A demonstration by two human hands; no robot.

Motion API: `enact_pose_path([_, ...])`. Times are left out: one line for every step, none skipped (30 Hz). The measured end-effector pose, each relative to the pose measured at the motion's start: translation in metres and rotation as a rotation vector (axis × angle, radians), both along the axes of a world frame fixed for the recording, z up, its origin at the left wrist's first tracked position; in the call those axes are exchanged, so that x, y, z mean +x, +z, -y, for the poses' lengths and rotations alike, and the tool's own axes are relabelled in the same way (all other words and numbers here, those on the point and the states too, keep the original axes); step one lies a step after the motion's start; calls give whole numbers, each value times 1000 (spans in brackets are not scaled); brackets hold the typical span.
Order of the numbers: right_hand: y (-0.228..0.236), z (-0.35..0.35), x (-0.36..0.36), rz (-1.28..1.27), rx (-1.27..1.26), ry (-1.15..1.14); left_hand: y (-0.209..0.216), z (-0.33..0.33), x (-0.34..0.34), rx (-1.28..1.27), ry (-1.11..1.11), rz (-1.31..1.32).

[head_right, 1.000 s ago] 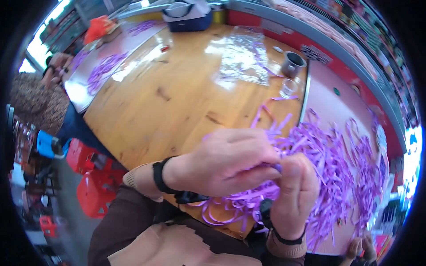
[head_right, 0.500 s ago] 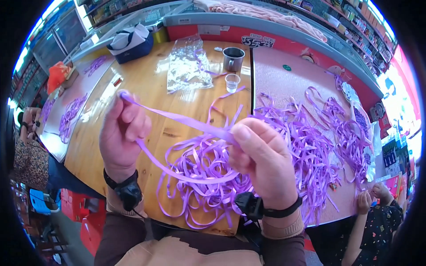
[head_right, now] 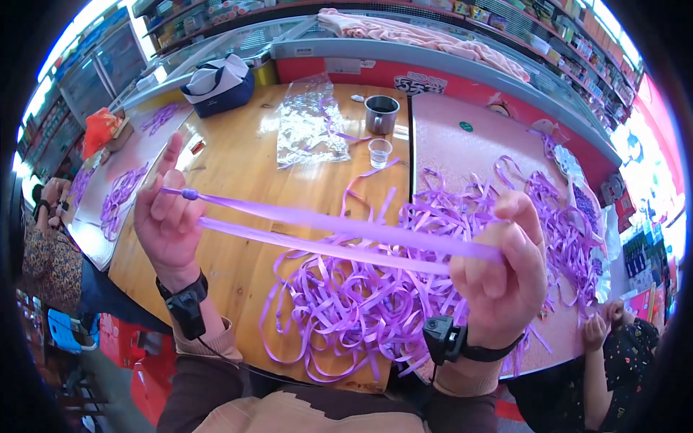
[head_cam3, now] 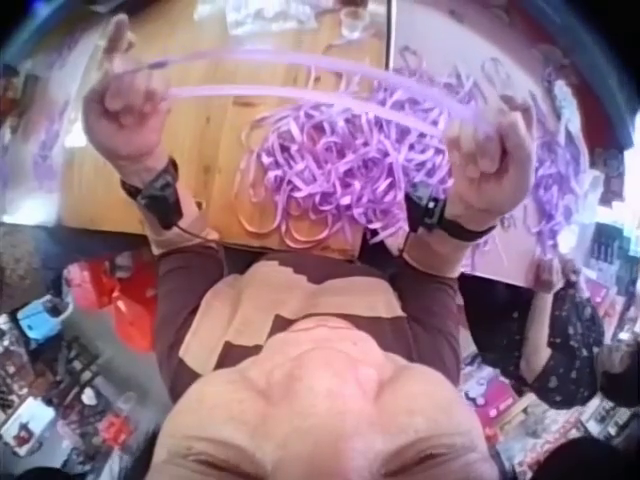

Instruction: The person picks up a purple ribbon and threads it through a small plastic buckle by hand. They pull the ribbon through to slide the buckle along the length and then place the finished piece onto a pile on the table.

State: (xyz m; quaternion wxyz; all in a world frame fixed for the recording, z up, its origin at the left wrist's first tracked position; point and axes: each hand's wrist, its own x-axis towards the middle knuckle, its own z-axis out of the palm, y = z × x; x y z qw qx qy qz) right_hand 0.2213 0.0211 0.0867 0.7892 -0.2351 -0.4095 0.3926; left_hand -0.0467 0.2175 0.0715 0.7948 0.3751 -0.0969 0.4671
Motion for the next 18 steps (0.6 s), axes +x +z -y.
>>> enact_pose_path([-1,2,0,-23,-16,-4,-1,0,0,10,-39,2])
enact_pose_path([0,5,0,-37,-9,-23,-1,1,-1,19,-76,3])
enact_pose_path([2,10,4,-41,-7,-9,1,5,3,22,-62,-1])
enact_pose_path([1,12,7,-22,32,18,3,9,5,38,-54,5])
enact_pose_path([1,13,8,-4,72,42,4,12,5,54,-49,10])
enact_pose_path([1,14,10,0,70,16,4,14,5,58,-41,5])
enact_pose_path([1,13,10,-1,73,22,5,15,4,61,-34,4])
enact_pose_path([2,12,10,20,81,20,5,16,4,79,-35,1])
enact_pose_path([1,12,10,41,90,12,5,16,5,99,-41,-1])
enact_pose_path([1,12,10,40,93,7,5,18,5,102,-46,-2])
enact_pose_path([-1,11,9,22,44,30,5,20,5,49,32,-34])
enact_pose_path([-3,9,9,4,-7,51,4,18,6,-6,107,-66])
enact_pose_path([-4,4,1,0,-12,40,2,13,3,-21,204,-101])
enact_pose_path([-4,-8,-11,159,-133,-163,-2,3,-4,-37,301,-138])
enact_pose_path([-4,-17,-17,316,-262,-354,-6,-12,-21,-43,450,-159])
enact_pose_path([-5,-19,-12,332,-245,-324,-9,-30,-41,69,611,-238])
enact_pose_path([-10,-22,-6,350,-238,-292,-14,-45,-57,31,731,-283])
enact_pose_path([-4,-22,-7,278,-228,-360,-21,-65,-74,192,992,-583])
